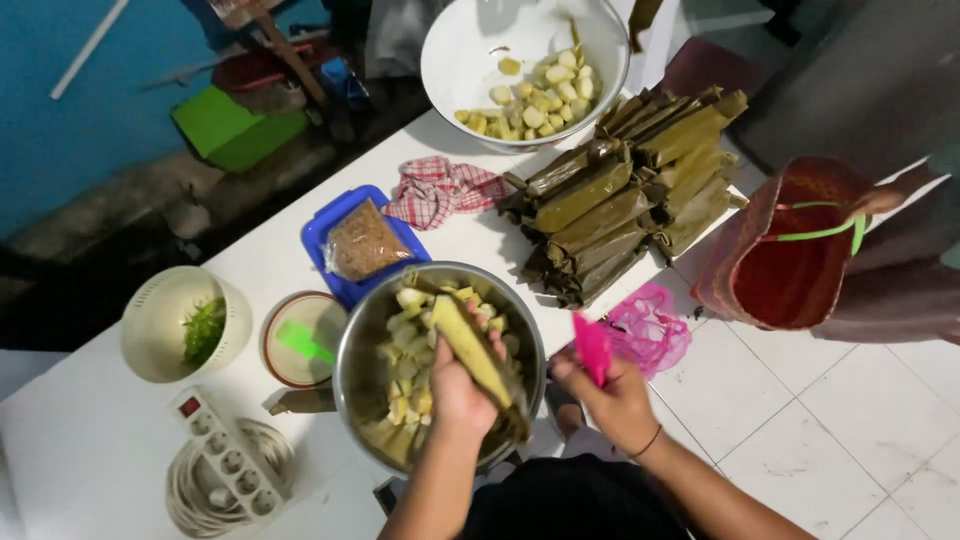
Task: Unwrapping food items from banana leaves and slicing them into a large metal bowl using a tool.
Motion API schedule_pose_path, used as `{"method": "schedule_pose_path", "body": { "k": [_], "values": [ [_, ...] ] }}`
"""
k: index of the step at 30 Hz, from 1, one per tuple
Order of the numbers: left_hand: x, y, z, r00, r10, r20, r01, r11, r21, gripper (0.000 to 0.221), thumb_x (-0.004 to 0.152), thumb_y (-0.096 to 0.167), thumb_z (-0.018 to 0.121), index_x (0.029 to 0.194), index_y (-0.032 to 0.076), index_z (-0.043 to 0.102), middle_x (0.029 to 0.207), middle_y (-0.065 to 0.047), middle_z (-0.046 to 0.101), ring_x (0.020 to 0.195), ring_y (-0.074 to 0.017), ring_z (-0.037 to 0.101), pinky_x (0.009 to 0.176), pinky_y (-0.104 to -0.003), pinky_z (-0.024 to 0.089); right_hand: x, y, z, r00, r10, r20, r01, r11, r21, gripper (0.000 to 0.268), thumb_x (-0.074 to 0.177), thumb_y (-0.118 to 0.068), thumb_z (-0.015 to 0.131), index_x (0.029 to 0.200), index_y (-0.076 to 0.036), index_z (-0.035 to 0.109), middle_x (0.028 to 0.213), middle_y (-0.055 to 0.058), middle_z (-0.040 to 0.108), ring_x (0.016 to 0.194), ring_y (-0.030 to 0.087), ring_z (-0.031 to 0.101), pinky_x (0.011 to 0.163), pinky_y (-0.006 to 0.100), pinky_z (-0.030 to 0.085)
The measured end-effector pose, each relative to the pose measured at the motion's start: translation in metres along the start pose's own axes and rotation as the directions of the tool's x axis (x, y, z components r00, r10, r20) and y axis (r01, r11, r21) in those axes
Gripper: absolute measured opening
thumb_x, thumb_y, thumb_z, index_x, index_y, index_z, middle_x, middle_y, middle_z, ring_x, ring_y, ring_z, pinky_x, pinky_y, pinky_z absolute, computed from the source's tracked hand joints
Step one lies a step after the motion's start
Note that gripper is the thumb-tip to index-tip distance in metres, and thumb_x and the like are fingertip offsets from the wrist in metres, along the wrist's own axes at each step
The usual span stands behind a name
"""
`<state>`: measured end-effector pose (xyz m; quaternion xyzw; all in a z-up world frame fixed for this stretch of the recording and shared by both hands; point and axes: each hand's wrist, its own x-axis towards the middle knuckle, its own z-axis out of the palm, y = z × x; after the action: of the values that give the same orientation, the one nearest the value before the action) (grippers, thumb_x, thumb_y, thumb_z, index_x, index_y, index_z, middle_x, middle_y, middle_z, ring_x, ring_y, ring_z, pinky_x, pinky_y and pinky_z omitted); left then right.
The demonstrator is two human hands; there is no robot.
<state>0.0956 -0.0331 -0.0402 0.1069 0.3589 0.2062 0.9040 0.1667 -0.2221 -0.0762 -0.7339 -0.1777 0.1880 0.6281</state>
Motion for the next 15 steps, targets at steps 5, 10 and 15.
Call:
{"method": "schedule_pose_path", "body": {
  "k": [5,10,15],
  "values": [
    [0.002,0.001,0.019,0.999,0.051,-0.016,-0.052,0.998,-0.033,0.044,0.108,0.047,0.04,0.128,0.016,0.065,0.091,-0.003,0.062,0.072,-0.0168,0.057,0.068,-0.028,0.049,-0.029,-0.043,0.035,0.998,-0.038,0.043,0.039,0.999,-0.019,0.023,0.08,-0.024,0.085,0.095,-0.008,0.079,0.084,-0.003,0.077,0.079,0.009,0.07,0.072,0.027,0.06],
    [0.022,-0.005,-0.004,0.99,0.123,0.074,-0.114,0.987,-0.109,0.049,0.104,0.062,0.033,0.132,0.029,0.056,0.094,-0.005,0.06,0.077,-0.0226,0.055,0.067,-0.033,0.049,-0.034,-0.058,0.044,0.942,-0.334,-0.04,0.318,0.923,-0.217,0.019,0.08,-0.027,0.085,0.088,-0.011,0.079,0.077,0.003,0.08,0.064,0.012,0.073,0.059,0.026,0.054],
    [0.022,0.005,-0.025,0.991,0.014,0.129,-0.015,1.0,0.011,0.061,0.096,0.081,0.028,0.118,0.035,0.062,0.085,0.002,0.061,0.066,-0.0184,0.055,0.06,-0.041,0.049,-0.038,-0.041,0.048,0.979,-0.2,-0.033,0.182,0.938,-0.295,0.007,0.086,-0.02,0.077,0.086,-0.013,0.079,0.072,0.0,0.077,0.06,0.01,0.067,0.055,0.03,0.05]
  ]
}}
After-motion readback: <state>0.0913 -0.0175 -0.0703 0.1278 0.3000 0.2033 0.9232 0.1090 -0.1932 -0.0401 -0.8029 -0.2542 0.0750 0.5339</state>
